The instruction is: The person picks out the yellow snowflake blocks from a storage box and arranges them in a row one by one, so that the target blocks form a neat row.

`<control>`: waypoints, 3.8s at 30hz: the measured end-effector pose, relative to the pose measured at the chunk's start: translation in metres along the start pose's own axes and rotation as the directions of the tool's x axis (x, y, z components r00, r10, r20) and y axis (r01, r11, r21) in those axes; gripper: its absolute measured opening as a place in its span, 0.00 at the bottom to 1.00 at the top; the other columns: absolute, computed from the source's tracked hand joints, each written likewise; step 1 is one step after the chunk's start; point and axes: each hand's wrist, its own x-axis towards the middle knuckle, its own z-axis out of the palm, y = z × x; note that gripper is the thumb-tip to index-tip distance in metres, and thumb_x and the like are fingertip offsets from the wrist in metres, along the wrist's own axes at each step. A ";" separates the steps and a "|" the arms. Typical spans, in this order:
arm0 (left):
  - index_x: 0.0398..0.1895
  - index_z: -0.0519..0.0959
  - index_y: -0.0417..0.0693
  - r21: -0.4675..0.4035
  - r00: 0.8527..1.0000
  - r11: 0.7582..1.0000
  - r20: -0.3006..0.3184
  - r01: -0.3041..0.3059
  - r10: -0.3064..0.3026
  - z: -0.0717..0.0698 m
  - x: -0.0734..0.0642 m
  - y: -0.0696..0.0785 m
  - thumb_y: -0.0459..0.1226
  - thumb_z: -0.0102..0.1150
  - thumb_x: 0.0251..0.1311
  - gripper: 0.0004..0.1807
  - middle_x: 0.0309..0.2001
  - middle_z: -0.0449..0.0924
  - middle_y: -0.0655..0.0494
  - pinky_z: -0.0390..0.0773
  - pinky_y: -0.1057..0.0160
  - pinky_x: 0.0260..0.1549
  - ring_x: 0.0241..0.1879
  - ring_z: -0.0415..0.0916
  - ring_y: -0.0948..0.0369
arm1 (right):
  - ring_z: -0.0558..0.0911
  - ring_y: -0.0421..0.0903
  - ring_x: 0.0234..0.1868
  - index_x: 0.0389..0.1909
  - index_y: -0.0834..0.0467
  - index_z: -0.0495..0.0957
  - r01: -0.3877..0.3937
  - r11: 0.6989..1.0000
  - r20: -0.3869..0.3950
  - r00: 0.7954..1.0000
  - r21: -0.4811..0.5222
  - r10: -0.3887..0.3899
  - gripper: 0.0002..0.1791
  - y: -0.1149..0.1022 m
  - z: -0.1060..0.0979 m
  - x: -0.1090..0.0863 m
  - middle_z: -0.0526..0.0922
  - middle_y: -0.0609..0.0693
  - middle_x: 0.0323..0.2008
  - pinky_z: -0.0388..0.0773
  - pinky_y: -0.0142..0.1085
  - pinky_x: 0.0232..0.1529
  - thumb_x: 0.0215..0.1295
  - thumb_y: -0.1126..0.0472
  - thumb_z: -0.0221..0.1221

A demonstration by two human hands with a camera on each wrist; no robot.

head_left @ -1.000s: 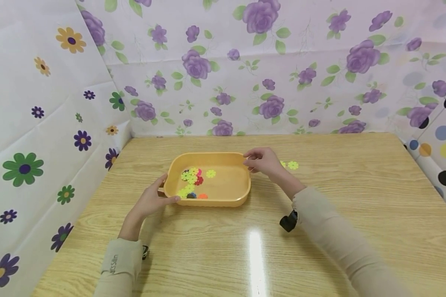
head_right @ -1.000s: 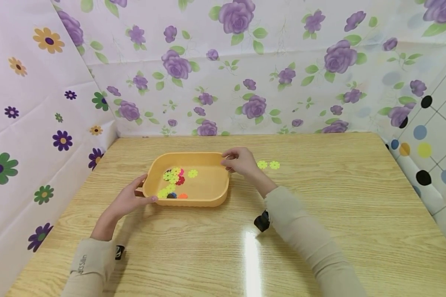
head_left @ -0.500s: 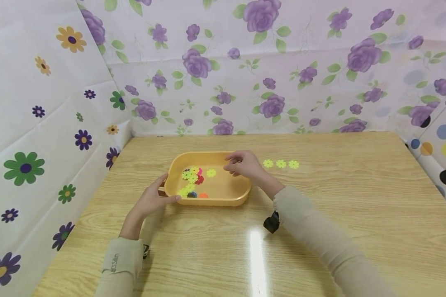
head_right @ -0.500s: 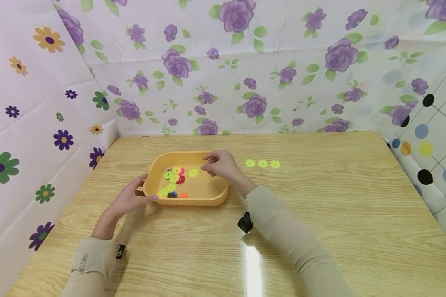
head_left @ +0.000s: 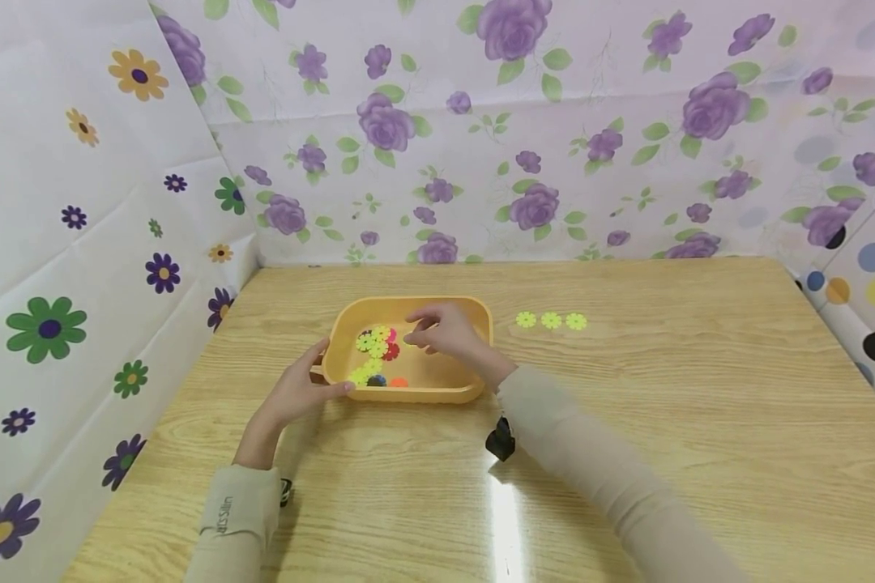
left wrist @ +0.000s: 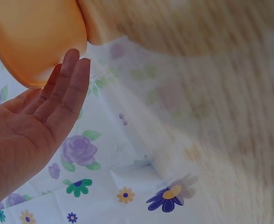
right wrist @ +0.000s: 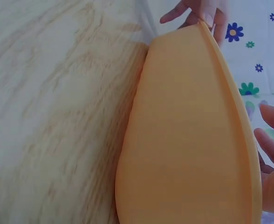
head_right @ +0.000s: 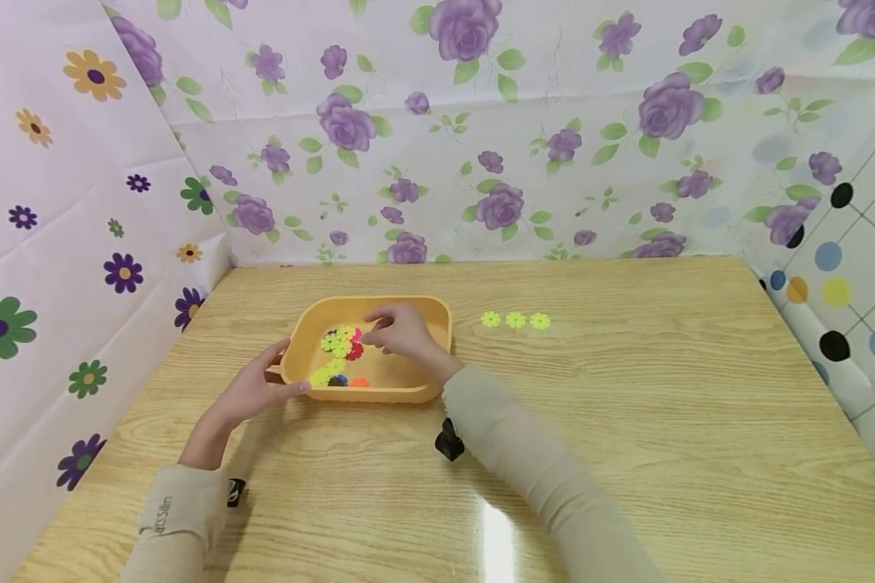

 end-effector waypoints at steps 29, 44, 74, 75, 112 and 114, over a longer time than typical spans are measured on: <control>0.70 0.46 0.40 -0.006 1.000 1.000 0.010 0.001 -0.001 -0.001 -0.001 -0.002 0.47 0.66 0.49 0.52 0.58 0.63 0.35 0.76 0.55 0.37 0.44 0.74 0.46 | 0.79 0.50 0.34 0.52 0.61 0.76 -0.048 0.979 0.123 0.990 -0.198 0.073 0.25 0.011 0.061 0.023 0.75 0.59 0.48 0.78 0.39 0.34 0.49 0.65 0.67; 0.69 0.46 0.33 -0.011 1.000 1.000 0.013 0.015 -0.015 -0.003 -0.011 0.029 0.36 0.64 0.53 0.47 0.58 0.61 0.28 0.76 0.52 0.38 0.46 0.71 0.41 | 0.75 0.41 0.40 0.52 0.53 0.78 -0.042 0.887 0.164 0.978 -0.461 0.132 0.25 0.016 0.084 0.037 0.76 0.48 0.53 0.73 0.28 0.34 0.49 0.62 0.68; 0.67 0.46 0.28 -0.013 0.999 1.000 0.034 -0.023 0.023 -0.003 -0.013 0.032 0.38 0.66 0.51 0.48 0.54 0.64 0.26 0.76 0.53 0.36 0.44 0.72 0.40 | 0.73 0.41 0.52 0.50 0.43 0.79 -0.011 0.692 0.154 0.972 -0.722 0.176 0.22 0.019 0.093 0.047 0.77 0.38 0.51 0.73 0.34 0.44 0.51 0.46 0.65; 0.67 0.46 0.28 -0.016 0.999 1.000 0.036 -0.023 0.024 -0.003 -0.012 0.032 0.39 0.66 0.51 0.48 0.54 0.64 0.26 0.76 0.54 0.35 0.44 0.72 0.41 | 0.73 0.41 0.52 0.49 0.44 0.79 -0.017 0.698 0.150 0.973 -0.716 0.177 0.22 0.019 0.094 0.048 0.77 0.38 0.51 0.73 0.34 0.44 0.50 0.47 0.66; 0.70 0.47 0.40 -0.023 1.000 1.000 0.003 0.007 -0.007 0.000 -0.001 -0.001 0.45 0.66 0.50 0.50 0.56 0.65 0.33 0.76 0.56 0.36 0.45 0.73 0.45 | 0.75 0.39 0.17 0.36 0.61 0.83 -0.071 0.933 0.000 0.997 -0.352 0.076 0.11 0.012 0.081 0.037 0.83 0.51 0.37 0.73 0.27 0.21 0.49 0.69 0.64; 0.70 0.47 0.40 -0.019 1.000 1.000 0.002 0.009 -0.009 0.000 -0.001 -0.002 0.45 0.66 0.50 0.51 0.56 0.66 0.34 0.76 0.56 0.36 0.45 0.73 0.46 | 0.78 0.40 0.18 0.37 0.61 0.83 -0.081 0.940 0.001 0.996 -0.332 0.087 0.11 0.010 0.080 0.035 0.82 0.52 0.39 0.74 0.28 0.21 0.50 0.69 0.64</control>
